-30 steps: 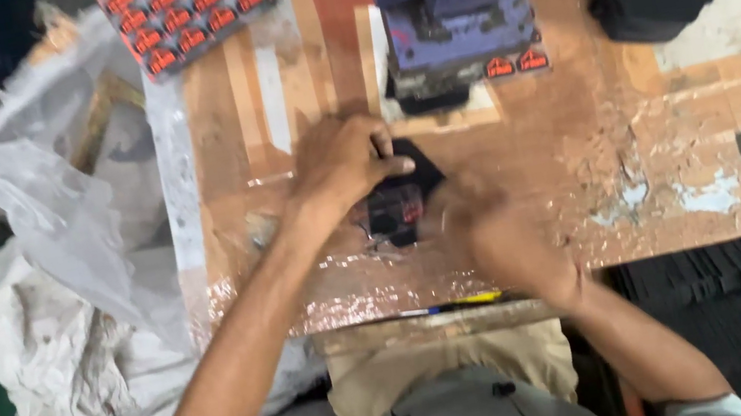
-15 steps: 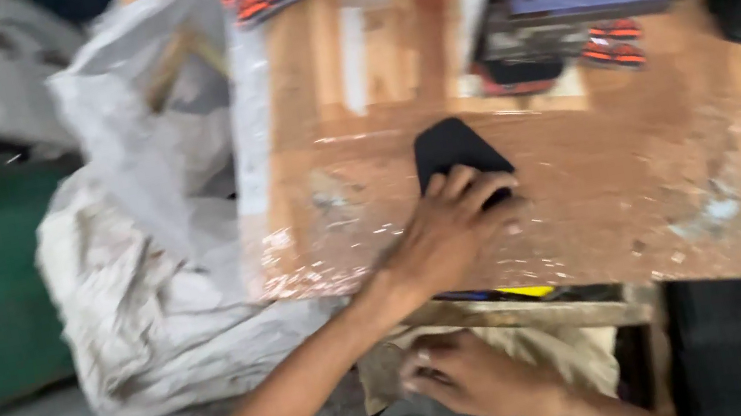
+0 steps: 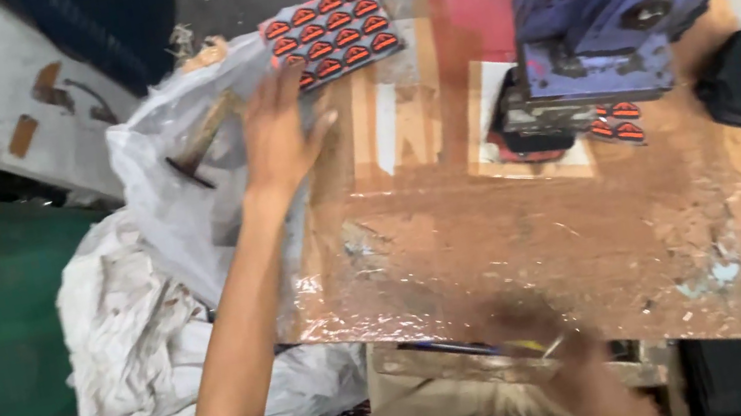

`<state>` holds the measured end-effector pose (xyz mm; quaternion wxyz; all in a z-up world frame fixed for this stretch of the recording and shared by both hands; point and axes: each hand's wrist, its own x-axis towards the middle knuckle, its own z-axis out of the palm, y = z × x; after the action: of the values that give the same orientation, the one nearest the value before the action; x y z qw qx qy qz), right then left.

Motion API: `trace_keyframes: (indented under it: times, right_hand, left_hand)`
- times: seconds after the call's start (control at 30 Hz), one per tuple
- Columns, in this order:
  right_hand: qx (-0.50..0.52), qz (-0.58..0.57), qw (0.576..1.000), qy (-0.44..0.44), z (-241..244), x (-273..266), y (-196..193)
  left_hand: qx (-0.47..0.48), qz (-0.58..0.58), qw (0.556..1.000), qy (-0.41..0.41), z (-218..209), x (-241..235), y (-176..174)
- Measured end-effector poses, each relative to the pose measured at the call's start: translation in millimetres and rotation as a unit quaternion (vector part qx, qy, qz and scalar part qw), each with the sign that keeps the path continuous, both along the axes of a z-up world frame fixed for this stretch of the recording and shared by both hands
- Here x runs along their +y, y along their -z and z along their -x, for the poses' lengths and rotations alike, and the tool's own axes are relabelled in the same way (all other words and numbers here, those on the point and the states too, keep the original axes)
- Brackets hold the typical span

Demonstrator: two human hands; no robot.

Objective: Applying brand logos to fabric parts using a heat-press machine in a print shop environment.

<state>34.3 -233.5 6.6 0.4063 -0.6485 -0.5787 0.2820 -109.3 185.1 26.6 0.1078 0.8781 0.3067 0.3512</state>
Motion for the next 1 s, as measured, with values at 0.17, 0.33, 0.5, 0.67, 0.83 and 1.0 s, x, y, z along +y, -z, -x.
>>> trace_keyframes:
  times: [0.17, 0.33, 0.5, 0.67, 0.83, 1.0]
  right_hand:
    - [-0.182, 0.051, 0.959, 0.213, -67.9, -15.9, -40.0]
    - [-0.152, -0.056, 0.956, 0.246, -82.9, -41.5, -13.8]
    - [0.178, 0.021, 0.96, 0.214, -95.8, -7.0, -15.8]
    - [0.2, 0.069, 0.94, 0.266, -150.6, -35.8, -13.6]
    - [-0.225, 0.173, 0.869, 0.406, -221.5, -86.6, -33.6]
    - [-0.395, 0.007, 0.848, 0.353, -234.0, -44.0, -85.0]
  left_hand:
    - [-0.026, -0.223, 0.974, -0.016, -65.0, 34.9, 38.8]
    - [0.062, -0.021, 0.997, 0.036, -27.8, -44.9, 5.5]
    - [0.021, 0.101, 0.969, 0.224, -14.4, -222.8, 26.0]
    - [0.034, 0.172, 0.92, 0.351, -59.7, -240.9, -6.8]
    - [-0.19, 0.577, 0.762, 0.224, -133.3, -131.8, 22.5]
    - [-0.2, 0.504, 0.796, 0.268, -177.0, -127.1, 41.6]
